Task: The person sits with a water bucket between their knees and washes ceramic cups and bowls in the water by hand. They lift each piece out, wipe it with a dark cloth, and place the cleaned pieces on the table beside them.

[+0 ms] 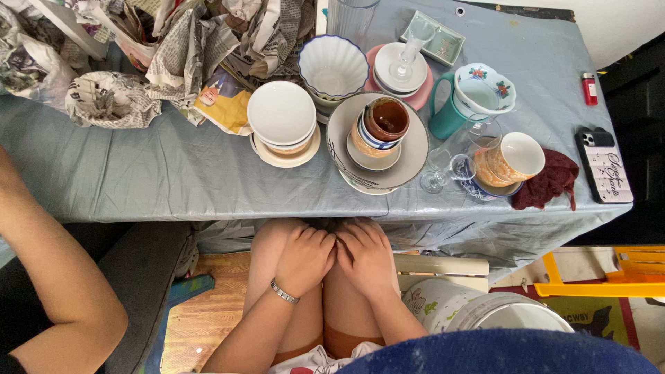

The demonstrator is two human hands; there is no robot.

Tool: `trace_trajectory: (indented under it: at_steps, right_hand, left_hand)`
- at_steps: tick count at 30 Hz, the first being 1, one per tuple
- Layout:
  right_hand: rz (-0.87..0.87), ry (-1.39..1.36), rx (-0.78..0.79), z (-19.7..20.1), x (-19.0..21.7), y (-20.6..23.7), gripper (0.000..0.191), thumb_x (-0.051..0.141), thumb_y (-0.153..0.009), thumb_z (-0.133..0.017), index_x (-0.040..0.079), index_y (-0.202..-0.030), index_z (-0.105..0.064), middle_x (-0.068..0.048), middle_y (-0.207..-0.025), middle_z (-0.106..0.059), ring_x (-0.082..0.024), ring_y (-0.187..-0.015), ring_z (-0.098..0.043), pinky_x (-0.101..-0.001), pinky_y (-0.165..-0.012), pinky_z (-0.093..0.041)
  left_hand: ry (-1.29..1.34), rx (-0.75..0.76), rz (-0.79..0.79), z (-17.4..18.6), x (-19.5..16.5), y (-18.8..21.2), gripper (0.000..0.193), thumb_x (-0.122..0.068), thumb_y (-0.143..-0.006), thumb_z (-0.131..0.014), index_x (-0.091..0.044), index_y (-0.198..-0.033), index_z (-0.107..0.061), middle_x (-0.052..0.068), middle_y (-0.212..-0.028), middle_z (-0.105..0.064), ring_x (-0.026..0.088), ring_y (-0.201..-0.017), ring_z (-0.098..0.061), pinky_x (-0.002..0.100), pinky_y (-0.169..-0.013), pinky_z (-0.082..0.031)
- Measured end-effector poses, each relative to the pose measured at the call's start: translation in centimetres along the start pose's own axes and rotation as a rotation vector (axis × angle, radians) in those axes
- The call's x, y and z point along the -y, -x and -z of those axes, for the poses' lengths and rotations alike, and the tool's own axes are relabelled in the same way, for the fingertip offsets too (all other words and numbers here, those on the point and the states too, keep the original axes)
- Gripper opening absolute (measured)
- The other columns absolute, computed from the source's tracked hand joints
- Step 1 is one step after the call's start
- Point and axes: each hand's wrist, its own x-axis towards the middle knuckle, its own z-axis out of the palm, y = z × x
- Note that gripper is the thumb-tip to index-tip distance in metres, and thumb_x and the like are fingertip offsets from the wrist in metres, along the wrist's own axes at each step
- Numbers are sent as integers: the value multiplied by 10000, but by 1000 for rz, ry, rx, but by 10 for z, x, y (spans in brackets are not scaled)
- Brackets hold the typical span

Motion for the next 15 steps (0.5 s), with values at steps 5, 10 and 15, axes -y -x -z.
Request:
trace_trajectory:
  at_steps: [5, 10, 15]
  right_hand:
    - [27, -14, -26, 2, 1, -1, 215, 173, -858, -711, 105, -1060, -736, -70, -1177, -718, -294, -1201, -618, -465, -1088, -421]
    - [28, -24, -28, 2, 1, -1, 212, 172, -867, -707, 100, -1065, -735, -72, -1180, -716, -296, -1206, -618, -460, -1064, -428]
    - [26, -24, -25, 2, 1, 0, 207, 173, -871, -705, 103, -1064, -733, -68, -1185, -716, -289, -1213, -620, -456, -1063, -434]
  left_hand:
    - [8, -26, -9, 1, 0, 0, 136, -211, -837, -661, -91, -902, -663, 42, -825, -638, 237, -814, -610, 407, -817, -440]
    - [7, -65, -23, 0, 0, 0, 143, -208, -832, -663, -90, -913, -663, 42, -824, -633, 237, -810, -607, 407, -819, -440]
    - [20, -66, -21, 1, 0, 0, 148, -209, -834, -666, -88, -920, -664, 43, -820, -632, 240, -809, -606, 409, -823, -441]
